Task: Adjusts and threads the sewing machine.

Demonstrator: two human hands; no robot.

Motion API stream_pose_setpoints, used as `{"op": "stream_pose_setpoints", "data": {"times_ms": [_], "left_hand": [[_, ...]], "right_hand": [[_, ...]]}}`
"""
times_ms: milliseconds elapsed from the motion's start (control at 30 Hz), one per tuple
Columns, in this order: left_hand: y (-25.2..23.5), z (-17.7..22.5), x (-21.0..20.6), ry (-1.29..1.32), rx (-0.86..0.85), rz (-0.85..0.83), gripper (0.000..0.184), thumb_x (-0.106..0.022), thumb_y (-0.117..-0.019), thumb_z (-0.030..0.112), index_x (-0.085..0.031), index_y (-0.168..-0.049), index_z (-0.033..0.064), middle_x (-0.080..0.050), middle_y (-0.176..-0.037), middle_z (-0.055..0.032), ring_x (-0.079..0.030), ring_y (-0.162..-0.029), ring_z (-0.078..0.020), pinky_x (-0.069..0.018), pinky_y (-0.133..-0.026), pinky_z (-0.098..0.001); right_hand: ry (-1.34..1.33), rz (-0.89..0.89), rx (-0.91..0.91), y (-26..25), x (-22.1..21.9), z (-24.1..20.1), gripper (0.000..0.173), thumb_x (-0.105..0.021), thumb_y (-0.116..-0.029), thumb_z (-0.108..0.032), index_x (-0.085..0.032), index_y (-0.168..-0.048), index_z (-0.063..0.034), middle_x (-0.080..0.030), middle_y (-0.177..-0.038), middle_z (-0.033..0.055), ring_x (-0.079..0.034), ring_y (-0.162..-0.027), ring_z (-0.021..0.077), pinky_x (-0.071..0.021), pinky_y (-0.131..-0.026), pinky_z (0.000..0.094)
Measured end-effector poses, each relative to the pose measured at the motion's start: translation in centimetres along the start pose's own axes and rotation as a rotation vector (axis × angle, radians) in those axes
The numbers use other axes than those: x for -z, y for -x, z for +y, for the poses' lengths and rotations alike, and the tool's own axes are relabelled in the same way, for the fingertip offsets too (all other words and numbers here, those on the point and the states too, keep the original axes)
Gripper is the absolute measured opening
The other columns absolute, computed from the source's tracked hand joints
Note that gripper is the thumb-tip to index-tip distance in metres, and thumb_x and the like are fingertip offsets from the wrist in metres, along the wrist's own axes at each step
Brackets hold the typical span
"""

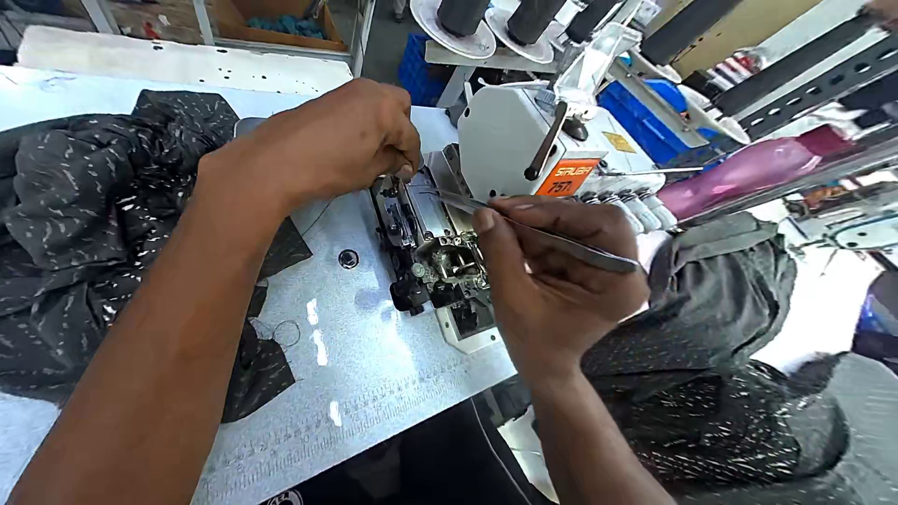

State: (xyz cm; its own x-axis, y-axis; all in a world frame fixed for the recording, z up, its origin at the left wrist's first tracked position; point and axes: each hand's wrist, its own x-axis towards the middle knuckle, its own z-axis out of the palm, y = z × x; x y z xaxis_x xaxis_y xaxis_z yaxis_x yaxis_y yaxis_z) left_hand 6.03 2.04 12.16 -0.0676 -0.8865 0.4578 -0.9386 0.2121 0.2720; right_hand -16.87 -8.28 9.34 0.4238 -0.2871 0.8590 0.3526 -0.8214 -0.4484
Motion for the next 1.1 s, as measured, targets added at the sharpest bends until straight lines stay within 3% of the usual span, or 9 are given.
{"op": "stream_pose_setpoints", "data": {"times_ms": [167, 333, 567, 667, 800, 867, 1100], "left_hand": [[-0.8, -1.4, -0.4, 0.009, 0.087, -0.112, 0.011, -0.067, -0.0980, 0.016, -0.079, -0.098, 0.0158, -0.064, -0.095, -0.0040, -0.063, -0.088, -0.0159, -0.0531, -0.079, -0.0348], [-0.4, -2.2, -0.3, -0.001, 0.079, -0.117, 0.013, -0.065, -0.0996, 0.019, -0.078, -0.097, 0.0177, -0.065, -0.095, -0.0016, -0.064, -0.086, -0.0134, -0.0533, -0.078, -0.0332], [-0.5, -2.2, -0.7, 0.010, 0.062, -0.099, 0.013, -0.065, -0.0990, 0.018, -0.078, -0.096, 0.0173, -0.065, -0.094, -0.0012, -0.063, -0.088, -0.0128, -0.0523, -0.080, -0.0321], [-0.6, -2.2, -0.7, 0.015, 0.059, -0.109, 0.014, -0.064, -0.0998, 0.019, -0.077, -0.096, 0.0170, -0.065, -0.094, -0.0011, -0.063, -0.088, -0.0128, -0.0524, -0.079, -0.0322], [-0.5, -2.3, -0.8, 0.033, 0.063, -0.111, 0.014, -0.063, -0.1011, 0.019, -0.076, -0.098, 0.0162, -0.065, -0.095, -0.0013, -0.064, -0.088, -0.0138, -0.0536, -0.080, -0.0344], [-0.5, -2.5, -0.9, 0.037, 0.045, -0.112, 0.014, -0.062, -0.1016, 0.018, -0.075, -0.098, 0.0157, -0.065, -0.096, -0.0013, -0.064, -0.092, -0.0144, -0.0537, -0.082, -0.0353], [-0.6, -2.9, -1.2, 0.076, 0.011, -0.139, 0.015, -0.062, -0.1018, 0.017, -0.076, -0.097, 0.0157, -0.065, -0.095, -0.0022, -0.064, -0.091, -0.0156, -0.0540, -0.082, -0.0368]], "right_hand": [[0.136, 0.019, -0.010, 0.4, -1.8, 0.5, 0.018, -0.076, -0.0875, 0.003, -0.064, -0.100, -0.0011, -0.073, -0.099, 0.0066, -0.073, -0.084, 0.0122, -0.0631, -0.067, 0.0238], [0.186, 0.038, 0.033, 0.8, -2.7, 0.8, 0.017, -0.078, -0.0858, 0.004, -0.065, -0.097, 0.0013, -0.073, -0.099, 0.0096, -0.075, -0.086, 0.0156, -0.0651, -0.069, 0.0261], [0.247, 0.003, -0.031, 0.7, -2.9, 0.4, 0.017, -0.079, -0.0864, 0.001, -0.067, -0.099, 0.0008, -0.073, -0.093, 0.0053, -0.070, -0.074, 0.0074, -0.0604, -0.061, 0.0202], [0.269, -0.020, 0.000, 0.6, -2.7, 0.3, 0.017, -0.079, -0.0865, 0.001, -0.068, -0.100, 0.0006, -0.074, -0.095, 0.0061, -0.071, -0.076, 0.0084, -0.0609, -0.062, 0.0209], [0.241, -0.220, 0.175, -0.6, -0.6, -0.5, 0.010, -0.075, -0.0888, 0.003, -0.069, -0.096, 0.0016, -0.076, -0.103, 0.0120, -0.076, -0.099, 0.0206, -0.0656, -0.087, 0.0335], [0.243, -0.345, 0.249, -1.7, 0.7, -0.9, 0.007, -0.074, -0.0886, 0.004, -0.072, -0.094, 0.0007, -0.077, -0.104, 0.0115, -0.075, -0.103, 0.0193, -0.0643, -0.091, 0.0320], [0.313, -0.587, 0.216, -5.9, 1.4, -1.5, 0.005, -0.075, -0.0889, -0.001, -0.072, -0.093, -0.0031, -0.075, -0.096, 0.0056, -0.073, -0.087, 0.0081, -0.0614, -0.077, 0.0224]]}}
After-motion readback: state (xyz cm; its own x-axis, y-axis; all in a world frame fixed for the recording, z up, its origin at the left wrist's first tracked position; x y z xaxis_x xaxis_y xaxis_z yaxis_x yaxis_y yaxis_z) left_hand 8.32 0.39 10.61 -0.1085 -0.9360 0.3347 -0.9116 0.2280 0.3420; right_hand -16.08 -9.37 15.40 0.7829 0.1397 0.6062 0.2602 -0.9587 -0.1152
